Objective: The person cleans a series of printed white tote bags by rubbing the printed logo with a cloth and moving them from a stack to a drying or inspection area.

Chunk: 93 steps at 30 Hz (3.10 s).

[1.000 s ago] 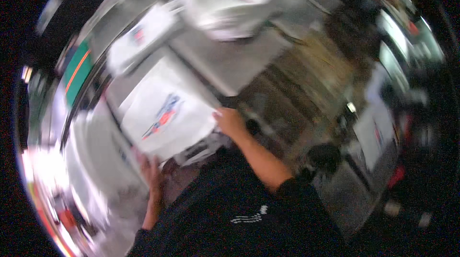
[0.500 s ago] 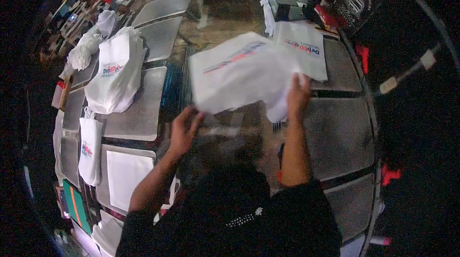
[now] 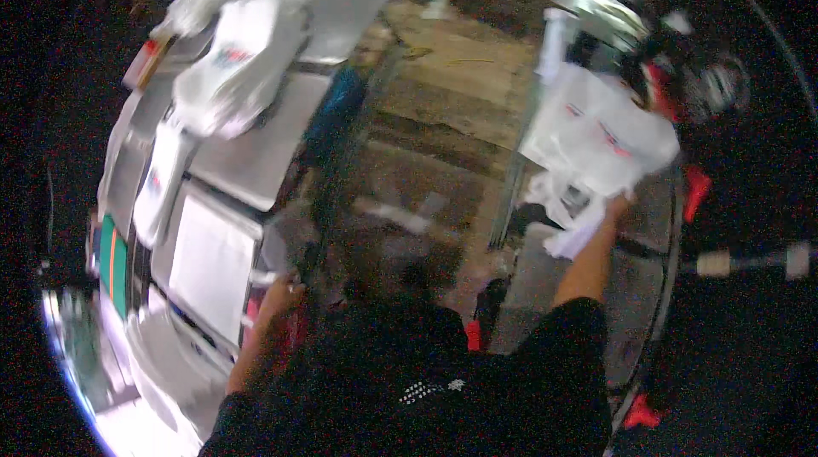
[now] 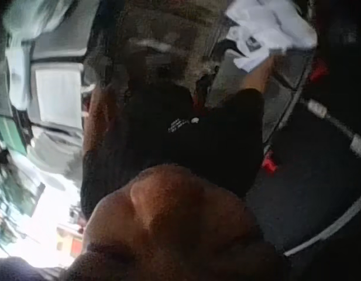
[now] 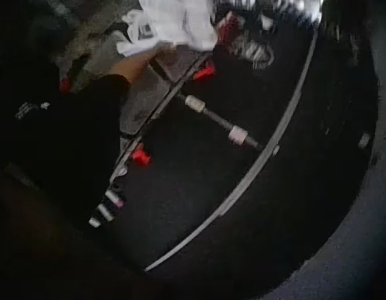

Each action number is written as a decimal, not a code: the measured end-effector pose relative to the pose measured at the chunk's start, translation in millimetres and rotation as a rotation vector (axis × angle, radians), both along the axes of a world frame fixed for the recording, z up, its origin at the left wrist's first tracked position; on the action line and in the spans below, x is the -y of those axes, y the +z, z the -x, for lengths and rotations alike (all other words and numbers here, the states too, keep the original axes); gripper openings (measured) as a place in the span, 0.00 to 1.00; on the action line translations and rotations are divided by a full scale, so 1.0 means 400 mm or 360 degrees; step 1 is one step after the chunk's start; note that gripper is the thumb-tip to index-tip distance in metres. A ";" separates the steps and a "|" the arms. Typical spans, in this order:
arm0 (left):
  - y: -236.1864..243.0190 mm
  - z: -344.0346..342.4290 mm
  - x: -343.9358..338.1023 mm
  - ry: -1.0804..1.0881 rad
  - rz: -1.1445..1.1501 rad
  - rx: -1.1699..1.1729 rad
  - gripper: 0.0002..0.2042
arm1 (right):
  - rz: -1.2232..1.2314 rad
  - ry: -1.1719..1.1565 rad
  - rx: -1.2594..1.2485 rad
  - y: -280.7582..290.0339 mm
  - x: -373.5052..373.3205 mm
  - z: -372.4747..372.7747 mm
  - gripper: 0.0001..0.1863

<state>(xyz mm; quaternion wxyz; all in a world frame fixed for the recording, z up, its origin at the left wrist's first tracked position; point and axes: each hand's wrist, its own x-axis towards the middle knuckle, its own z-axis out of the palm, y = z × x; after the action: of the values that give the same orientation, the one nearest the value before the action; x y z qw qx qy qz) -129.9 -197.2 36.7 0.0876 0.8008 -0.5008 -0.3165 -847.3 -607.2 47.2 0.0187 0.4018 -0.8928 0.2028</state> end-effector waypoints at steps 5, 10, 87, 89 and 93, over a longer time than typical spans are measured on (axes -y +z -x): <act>0.204 -0.017 -0.300 0.0903 0.0150 0.0027 0.24 | -0.0320 0.0599 -0.0470 -0.020 0.182 -0.093 0.22; 0.375 -0.103 -0.488 0.1538 0.0936 0.1453 0.15 | 0.0047 0.0673 -0.0284 0.067 0.314 -0.348 0.21; -0.047 -0.403 -0.119 0.1255 0.0517 0.0928 0.27 | -0.0066 0.3837 -0.0380 -0.100 -0.749 -2.156 0.08; -0.056 -0.407 -0.121 0.1248 0.0475 0.0879 0.29 | -0.0061 0.3898 -0.0356 -0.086 -0.733 -2.159 0.08; -0.079 -0.404 -0.106 0.1212 0.0264 0.0794 0.33 | -0.0041 0.3749 -0.0568 -0.081 -0.756 -2.248 0.08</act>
<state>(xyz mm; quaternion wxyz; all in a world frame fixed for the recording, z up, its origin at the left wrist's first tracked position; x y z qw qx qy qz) 31.6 -154.7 5.1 0.1383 0.9697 -0.2004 -0.0182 52.0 -304.9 14.8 -0.0592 0.9971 0.0387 0.0276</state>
